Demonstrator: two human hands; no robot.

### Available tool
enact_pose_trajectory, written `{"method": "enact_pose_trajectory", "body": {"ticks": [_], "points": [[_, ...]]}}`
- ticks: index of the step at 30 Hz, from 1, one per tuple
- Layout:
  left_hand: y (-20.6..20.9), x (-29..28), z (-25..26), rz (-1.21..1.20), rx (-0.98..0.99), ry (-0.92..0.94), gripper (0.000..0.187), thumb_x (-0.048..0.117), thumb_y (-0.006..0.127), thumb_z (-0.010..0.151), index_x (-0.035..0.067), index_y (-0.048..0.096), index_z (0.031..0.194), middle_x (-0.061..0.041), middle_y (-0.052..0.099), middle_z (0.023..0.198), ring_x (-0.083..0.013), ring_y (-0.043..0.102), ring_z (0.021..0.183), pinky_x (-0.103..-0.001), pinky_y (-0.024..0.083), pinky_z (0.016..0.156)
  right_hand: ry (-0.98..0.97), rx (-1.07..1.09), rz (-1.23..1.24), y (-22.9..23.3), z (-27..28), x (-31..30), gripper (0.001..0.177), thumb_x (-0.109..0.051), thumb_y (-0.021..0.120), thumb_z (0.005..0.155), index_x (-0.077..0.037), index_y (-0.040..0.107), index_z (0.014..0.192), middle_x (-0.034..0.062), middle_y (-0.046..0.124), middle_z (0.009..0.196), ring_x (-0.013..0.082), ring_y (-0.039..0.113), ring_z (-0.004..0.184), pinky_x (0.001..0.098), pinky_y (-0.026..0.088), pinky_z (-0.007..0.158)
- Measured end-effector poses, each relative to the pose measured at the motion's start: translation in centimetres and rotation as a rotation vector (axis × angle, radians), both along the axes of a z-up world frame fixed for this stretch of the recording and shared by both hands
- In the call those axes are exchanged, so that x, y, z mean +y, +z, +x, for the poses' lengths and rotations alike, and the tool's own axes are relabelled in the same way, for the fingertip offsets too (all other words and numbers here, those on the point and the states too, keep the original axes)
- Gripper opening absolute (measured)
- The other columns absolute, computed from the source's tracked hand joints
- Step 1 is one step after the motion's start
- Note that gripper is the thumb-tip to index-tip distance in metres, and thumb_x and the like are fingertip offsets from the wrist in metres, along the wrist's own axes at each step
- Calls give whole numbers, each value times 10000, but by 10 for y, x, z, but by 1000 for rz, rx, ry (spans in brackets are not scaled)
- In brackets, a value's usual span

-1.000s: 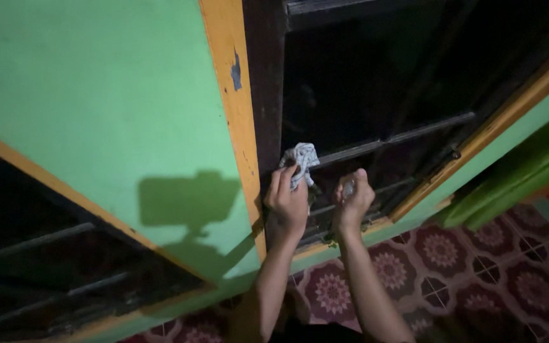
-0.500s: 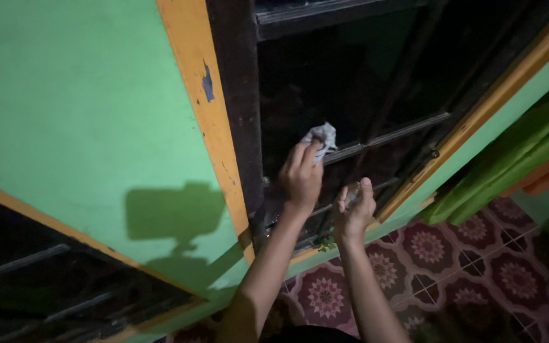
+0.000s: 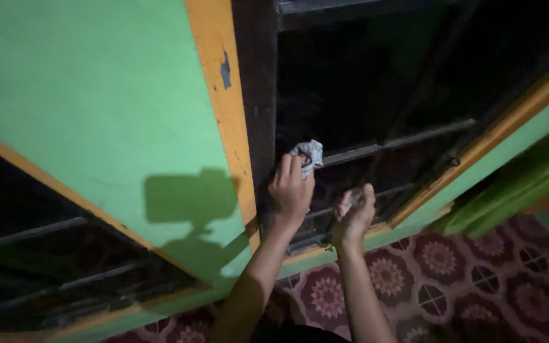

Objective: The person wipes the glass panes and metal frame of a window using a cloth and a spray bottle.

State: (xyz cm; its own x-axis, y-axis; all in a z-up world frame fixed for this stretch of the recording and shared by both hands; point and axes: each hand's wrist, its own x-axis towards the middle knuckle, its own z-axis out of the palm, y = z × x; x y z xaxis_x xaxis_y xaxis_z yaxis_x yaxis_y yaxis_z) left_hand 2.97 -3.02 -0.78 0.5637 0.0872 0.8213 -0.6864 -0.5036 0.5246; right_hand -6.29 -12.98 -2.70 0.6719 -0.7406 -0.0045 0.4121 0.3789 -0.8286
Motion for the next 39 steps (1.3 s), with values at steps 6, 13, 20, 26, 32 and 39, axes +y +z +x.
{"method": "enact_pose_trajectory", "body": {"ticks": [6,13,20,26,32,39], "points": [[1,14,2,24,3,26,143,61,765,917,32,626,933,-80,647,909,-197,676,697,-312,571,540,6,-83,-53,1,3,-6,491,-491,476,1076,-98,489,782,21,473,629,107,409,467,278,301,438],[0,19,4,59,-33,28,119,28,758,898,17,648,940,-89,658,921,-204,689,720,-275,576,553,-22,-40,-49,-3,4,-15,548,-519,472,1084,-80,505,758,21,438,579,102,390,441,263,276,416],[17,16,-2,78,-101,40,130,16,747,900,18,672,1005,-103,654,970,-275,709,838,-333,595,681,-78,-122,-106,-1,0,-19,508,-481,528,1087,-71,519,787,35,478,645,125,425,495,282,326,471],[20,-18,10,92,-162,-68,230,-34,708,864,18,692,1087,-105,680,1057,-280,721,909,-342,614,736,-75,-48,13,12,-11,-34,545,-542,496,1042,-99,522,726,10,420,533,129,383,404,281,311,400],[41,-61,15,80,-220,-170,254,22,681,880,66,708,1128,-80,676,1077,-279,711,939,-372,606,749,-172,-39,6,18,-20,-48,404,-511,524,1047,-143,513,881,-7,478,635,94,410,467,237,309,435],[31,-114,13,169,-216,-215,227,14,705,923,71,723,1142,-58,666,1039,-242,714,901,-346,597,681,-270,-69,54,26,-29,-79,355,-493,542,1031,-141,524,989,-11,508,692,84,434,482,221,325,439]]}}
